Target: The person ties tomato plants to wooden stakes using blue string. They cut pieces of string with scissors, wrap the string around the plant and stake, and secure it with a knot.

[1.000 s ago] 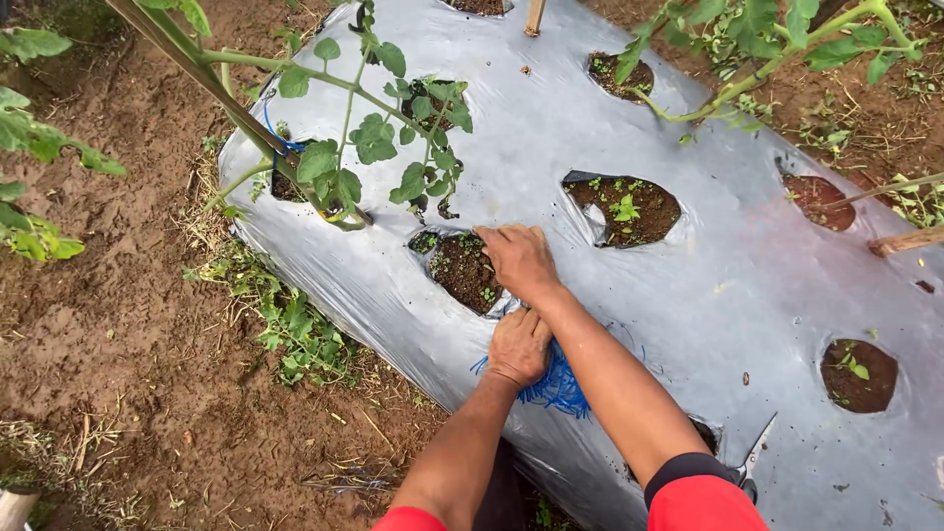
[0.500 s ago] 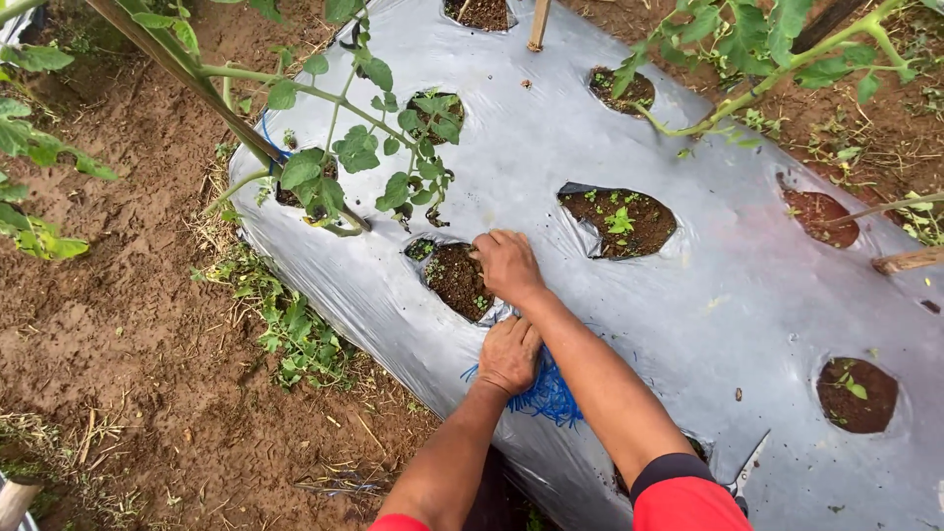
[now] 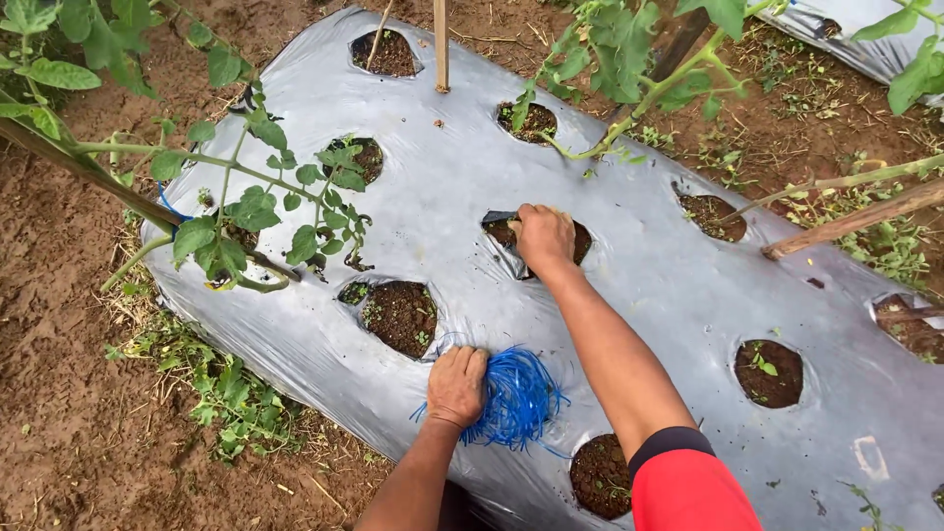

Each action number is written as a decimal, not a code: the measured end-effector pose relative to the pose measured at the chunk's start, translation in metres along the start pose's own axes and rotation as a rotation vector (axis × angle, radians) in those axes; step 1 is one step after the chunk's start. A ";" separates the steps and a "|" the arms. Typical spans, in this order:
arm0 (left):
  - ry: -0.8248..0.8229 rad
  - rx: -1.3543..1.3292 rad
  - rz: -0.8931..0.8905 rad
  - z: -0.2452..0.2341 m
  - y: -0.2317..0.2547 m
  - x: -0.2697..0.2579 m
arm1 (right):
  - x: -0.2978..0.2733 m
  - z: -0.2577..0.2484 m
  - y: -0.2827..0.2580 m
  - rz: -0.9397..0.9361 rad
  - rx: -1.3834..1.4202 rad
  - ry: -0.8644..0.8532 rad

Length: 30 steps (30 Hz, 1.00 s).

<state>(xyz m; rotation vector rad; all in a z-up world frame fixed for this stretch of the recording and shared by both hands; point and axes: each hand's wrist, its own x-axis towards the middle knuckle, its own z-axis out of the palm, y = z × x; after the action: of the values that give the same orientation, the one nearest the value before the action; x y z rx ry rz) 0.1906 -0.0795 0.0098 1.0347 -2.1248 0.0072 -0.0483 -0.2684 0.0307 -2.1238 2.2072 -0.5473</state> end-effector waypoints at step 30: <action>-0.217 -0.033 -0.030 0.011 -0.001 -0.011 | 0.023 -0.017 0.072 -0.342 0.087 -0.119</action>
<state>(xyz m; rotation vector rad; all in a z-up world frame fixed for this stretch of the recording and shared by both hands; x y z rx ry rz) 0.1885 -0.0763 -0.0051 1.0894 -2.2948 -0.1615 -0.1232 -0.2862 0.0318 -2.4303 1.7360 -0.5023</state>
